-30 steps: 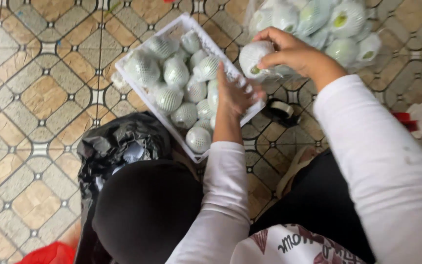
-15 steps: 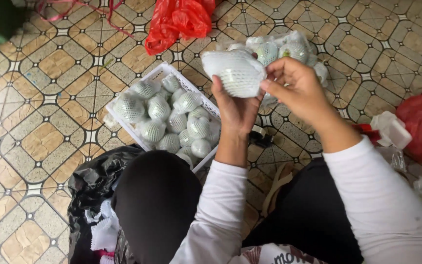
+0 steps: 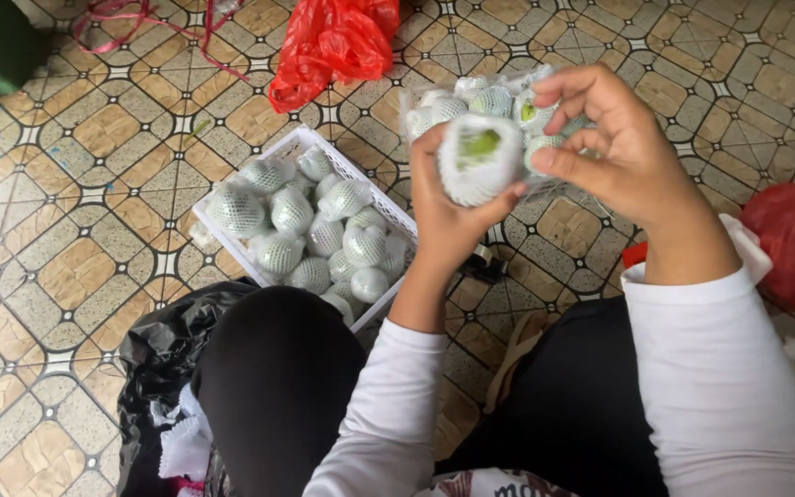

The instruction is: Wrapping individual guavas in protective foam netting and packing them into a plastic crate.

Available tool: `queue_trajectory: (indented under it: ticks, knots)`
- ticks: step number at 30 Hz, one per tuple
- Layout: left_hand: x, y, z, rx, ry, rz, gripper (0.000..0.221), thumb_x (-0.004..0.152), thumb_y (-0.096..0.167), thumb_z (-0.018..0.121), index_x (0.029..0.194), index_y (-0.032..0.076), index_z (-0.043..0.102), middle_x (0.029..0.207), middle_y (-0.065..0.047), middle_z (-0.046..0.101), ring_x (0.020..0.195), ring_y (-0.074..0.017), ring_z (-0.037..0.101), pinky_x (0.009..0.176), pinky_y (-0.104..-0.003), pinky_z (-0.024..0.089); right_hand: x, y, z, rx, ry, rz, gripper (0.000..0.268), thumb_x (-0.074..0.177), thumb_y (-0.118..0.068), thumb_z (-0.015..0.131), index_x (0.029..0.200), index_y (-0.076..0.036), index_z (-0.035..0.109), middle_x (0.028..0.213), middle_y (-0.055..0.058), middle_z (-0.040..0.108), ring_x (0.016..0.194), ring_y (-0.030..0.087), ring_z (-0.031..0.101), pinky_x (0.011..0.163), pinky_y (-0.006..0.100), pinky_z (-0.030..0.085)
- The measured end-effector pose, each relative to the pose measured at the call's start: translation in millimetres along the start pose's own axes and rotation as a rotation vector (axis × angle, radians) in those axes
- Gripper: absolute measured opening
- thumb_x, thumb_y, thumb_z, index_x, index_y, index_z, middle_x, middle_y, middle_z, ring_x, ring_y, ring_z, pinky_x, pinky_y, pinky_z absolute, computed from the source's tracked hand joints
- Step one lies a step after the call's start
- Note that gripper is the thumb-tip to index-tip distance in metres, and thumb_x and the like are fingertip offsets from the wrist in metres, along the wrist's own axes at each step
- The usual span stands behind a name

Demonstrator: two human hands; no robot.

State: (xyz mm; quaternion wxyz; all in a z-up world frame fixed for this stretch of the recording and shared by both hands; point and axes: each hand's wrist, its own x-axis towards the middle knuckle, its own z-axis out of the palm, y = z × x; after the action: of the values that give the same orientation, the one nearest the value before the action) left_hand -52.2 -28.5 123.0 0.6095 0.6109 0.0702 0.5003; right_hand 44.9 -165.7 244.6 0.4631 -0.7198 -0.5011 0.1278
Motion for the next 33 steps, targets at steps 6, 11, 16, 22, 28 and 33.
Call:
queue_trajectory:
  ticks: [6,11,16,22,28,33]
  knots:
    - [-6,-21,3,0.341,-0.147,0.154,0.092,0.074,0.053,0.084,0.150,0.029,0.039,0.133,-0.007,0.049,0.125,-0.0246,0.054,0.106,-0.048,0.056,5,17,6,-0.192,0.136,-0.233,0.005,0.102,0.007,0.069,0.103,0.003,0.067,0.106,0.015,0.059,0.100,0.024,0.054,0.083,0.031,0.049]
    - [-6,-24,7,0.383,-0.213,0.040,0.092,0.076,0.062,0.077,0.153,0.035,0.035,0.133,-0.005,0.049,0.117,-0.0226,0.059,0.082,-0.039,0.064,7,25,11,0.064,0.401,-0.206,0.012,0.115,0.000,0.060,0.104,-0.002,0.056,0.091,0.007,0.055,0.081,0.015,0.051,0.076,0.028,0.045]
    - [-8,-37,2,0.500,-0.141,0.149,0.088,0.078,0.036,0.087,0.151,0.024,0.040,0.142,-0.013,0.045,0.137,-0.0332,0.049,0.106,-0.053,0.054,5,-7,2,-0.209,0.108,-0.149,0.050,0.089,0.015,0.067,0.131,-0.001,0.045,0.136,0.019,0.047,0.111,0.027,0.050,0.082,0.032,0.050]
    - [-7,-30,0,0.632,-0.232,0.097,0.100,0.071,0.037,0.092,0.153,0.039,0.035,0.148,-0.014,0.043,0.138,-0.0367,0.050,0.110,-0.053,0.049,13,20,4,-0.371,0.207,-0.355,0.012,0.104,0.022,0.077,0.104,0.011,0.073,0.098,0.022,0.070,0.088,0.028,0.063,0.079,0.036,0.052]
    - [-5,-38,0,0.591,-0.155,0.100,0.104,0.075,0.051,0.086,0.156,0.023,0.027,0.141,-0.012,0.048,0.133,-0.0277,0.052,0.102,-0.044,0.057,14,26,10,-0.092,0.380,-0.299,0.018,0.110,0.017,0.070,0.119,0.006,0.058,0.111,0.017,0.060,0.104,0.024,0.059,0.091,0.032,0.050]
    - [-2,-32,-9,0.517,-0.055,0.006,0.091,0.072,0.033,0.088,0.147,0.022,0.039,0.133,-0.013,0.047,0.121,-0.0286,0.055,0.096,-0.043,0.056,7,4,6,-0.132,0.234,-0.223,0.014,0.104,0.016,0.062,0.108,0.003,0.065,0.099,0.012,0.062,0.087,0.018,0.056,0.078,0.028,0.046]
